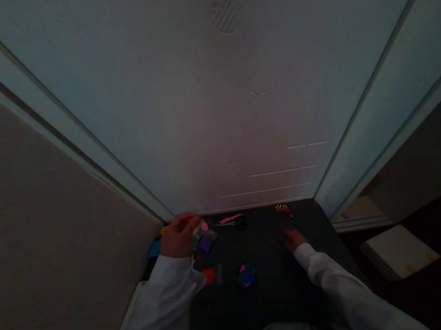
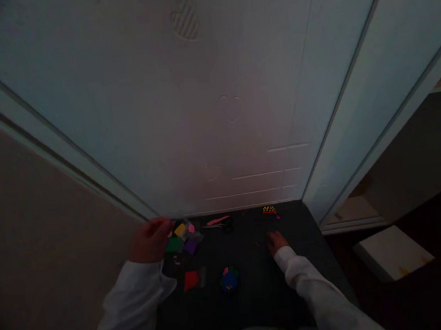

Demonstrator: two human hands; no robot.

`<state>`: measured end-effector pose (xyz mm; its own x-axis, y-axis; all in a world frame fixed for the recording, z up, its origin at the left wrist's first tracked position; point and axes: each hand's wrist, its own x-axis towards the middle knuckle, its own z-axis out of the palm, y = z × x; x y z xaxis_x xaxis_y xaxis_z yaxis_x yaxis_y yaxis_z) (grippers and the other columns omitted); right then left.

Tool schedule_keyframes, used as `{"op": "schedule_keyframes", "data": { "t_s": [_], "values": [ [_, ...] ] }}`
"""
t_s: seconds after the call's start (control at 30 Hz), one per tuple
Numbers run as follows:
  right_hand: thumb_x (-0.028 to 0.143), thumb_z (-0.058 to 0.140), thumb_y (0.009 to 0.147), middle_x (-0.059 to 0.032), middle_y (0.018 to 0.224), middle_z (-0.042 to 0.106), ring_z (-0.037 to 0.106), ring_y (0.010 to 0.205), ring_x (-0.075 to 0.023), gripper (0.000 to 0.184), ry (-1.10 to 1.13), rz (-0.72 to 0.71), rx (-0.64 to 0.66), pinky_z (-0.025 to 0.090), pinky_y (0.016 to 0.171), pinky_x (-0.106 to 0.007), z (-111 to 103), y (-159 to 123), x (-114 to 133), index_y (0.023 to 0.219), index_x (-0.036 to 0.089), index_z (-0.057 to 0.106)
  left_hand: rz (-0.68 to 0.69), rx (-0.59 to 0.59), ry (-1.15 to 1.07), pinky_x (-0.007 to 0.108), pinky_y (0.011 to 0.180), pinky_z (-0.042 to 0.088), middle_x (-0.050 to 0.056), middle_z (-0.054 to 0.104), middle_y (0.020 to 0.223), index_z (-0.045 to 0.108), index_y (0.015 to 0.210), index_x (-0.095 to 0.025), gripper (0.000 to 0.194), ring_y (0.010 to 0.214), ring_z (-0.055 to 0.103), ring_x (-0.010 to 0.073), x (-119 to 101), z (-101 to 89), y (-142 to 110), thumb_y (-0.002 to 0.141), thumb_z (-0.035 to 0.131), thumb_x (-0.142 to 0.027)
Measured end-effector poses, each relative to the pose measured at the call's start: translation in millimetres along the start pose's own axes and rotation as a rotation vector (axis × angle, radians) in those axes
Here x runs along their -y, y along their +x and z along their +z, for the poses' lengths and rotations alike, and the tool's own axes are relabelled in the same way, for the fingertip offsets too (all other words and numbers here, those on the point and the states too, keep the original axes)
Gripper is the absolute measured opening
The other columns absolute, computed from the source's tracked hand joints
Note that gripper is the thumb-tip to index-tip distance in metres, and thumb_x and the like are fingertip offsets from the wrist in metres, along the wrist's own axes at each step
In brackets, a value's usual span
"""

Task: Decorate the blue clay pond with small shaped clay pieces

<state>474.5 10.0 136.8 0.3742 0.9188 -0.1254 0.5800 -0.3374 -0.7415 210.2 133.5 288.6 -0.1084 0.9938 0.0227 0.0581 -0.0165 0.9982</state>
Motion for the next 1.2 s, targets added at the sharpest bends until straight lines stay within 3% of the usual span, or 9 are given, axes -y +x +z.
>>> {"op": "schedule_keyframes", "data": {
  "t_s": [0.07,0.2,0.27,0.37,0.47,0.57,0.67,0.87,1.2],
  "values": [
    [0.026,0.049,0.081,-0.0061,0.103,0.055,0.054,0.092,-0.0181,0.023,0.065,-0.093,-0.097,0.043,0.081,-0.041,-29.7,14.7,16.1,0.101,0.015,0.052,0.116,0.062,-0.100,0.021,0.058,0.047,-0.004,0.060,0.057,0.060,0.066,-0.014,0.016,0.056,0.057,0.0087,-33.9,4.7,5.0,0.056,0.071,-0.018],
    [0.026,0.049,0.079,-0.0097,0.106,0.052,0.054,0.094,-0.0177,0.034,0.238,-0.307,-0.280,0.043,0.087,-0.039,-99.9,19.9,75.8,0.112,0.018,0.044,0.306,0.204,-0.294,0.022,0.071,0.049,-0.004,0.067,0.066,0.063,0.073,-0.020,0.019,0.069,0.062,0.0106,-97.6,21.6,-18.0,0.056,0.071,-0.023],
    [0.030,0.048,0.080,-0.0056,0.102,0.055,0.056,0.091,-0.0152,0.034,0.344,-0.428,-0.310,0.047,0.081,-0.034,-127.0,-2.0,112.3,0.113,0.024,0.042,0.341,0.443,-0.447,0.019,0.068,0.049,-0.004,0.069,0.068,0.064,0.079,-0.022,0.017,0.068,0.063,0.0089,-116.6,32.1,-44.1,0.063,0.067,-0.020],
    [0.023,0.054,0.077,-0.0015,0.086,0.060,0.059,0.077,-0.0143,0.026,0.765,-0.717,-0.323,0.050,0.070,-0.032,-146.3,-51.6,160.7,0.102,0.028,0.053,0.267,0.664,-0.590,0.013,0.063,0.049,-0.004,0.071,0.074,0.062,0.087,-0.025,0.020,0.069,0.064,0.0068,-127.4,42.5,-83.3,0.069,0.062,-0.017],
    [0.018,0.054,0.076,-0.0011,0.082,0.058,0.057,0.078,-0.0151,0.023,0.812,-0.806,-0.363,0.049,0.069,-0.032,-147.9,-93.7,191.9,0.097,0.027,0.057,0.152,0.812,-0.652,0.016,0.071,0.049,-0.005,0.071,0.077,0.062,0.086,-0.025,0.018,0.075,0.064,0.0077,-126.5,43.8,-107.6,0.071,0.060,-0.013],
    [0.013,0.055,0.074,-0.0037,0.086,0.059,0.055,0.089,-0.0191,0.025,0.540,-0.911,-0.432,0.044,0.081,-0.037,-144.3,-118.5,205.3,0.096,0.024,0.060,0.139,0.870,-0.662,0.022,0.073,0.050,-0.003,0.070,0.076,0.063,0.081,-0.023,0.012,0.078,0.063,0.0109,-122.7,40.3,-118.6,0.073,0.058,-0.015],
    [0.012,0.058,0.072,-0.0038,0.095,0.057,0.053,0.092,-0.0192,0.031,0.341,-0.990,-0.407,0.039,0.091,-0.041,-140.3,-132.3,209.5,0.100,0.024,0.057,0.155,0.881,-0.671,0.025,0.073,0.049,-0.003,0.066,0.067,0.063,0.076,-0.022,0.008,0.078,0.060,0.0127,-118.9,36.9,-125.5,0.069,0.062,-0.018],
    [0.015,0.059,0.072,-0.0025,0.094,0.055,0.052,0.093,-0.0178,0.025,0.256,-0.970,-0.426,0.039,0.092,-0.037,-132.9,-143.1,212.3,0.095,0.025,0.057,0.123,0.895,-0.610,0.027,0.076,0.046,-0.002,0.062,0.074,0.065,0.072,-0.023,0.007,0.079,0.056,0.0133,-110.7,34.5,-139.3,0.067,0.065,-0.019],
    [0.013,0.061,0.070,-0.0027,0.104,0.051,0.045,0.103,-0.0197,0.037,0.375,-0.893,-0.379,0.035,0.094,-0.037,-123.1,-138.7,199.2,0.103,0.025,0.053,0.382,0.824,-0.320,0.027,0.089,0.039,0.000,0.062,0.092,0.064,0.092,-0.027,0.022,0.093,0.053,0.0139,-100.0,24.8,-148.5,0.077,0.052,-0.016]
  ]
}}
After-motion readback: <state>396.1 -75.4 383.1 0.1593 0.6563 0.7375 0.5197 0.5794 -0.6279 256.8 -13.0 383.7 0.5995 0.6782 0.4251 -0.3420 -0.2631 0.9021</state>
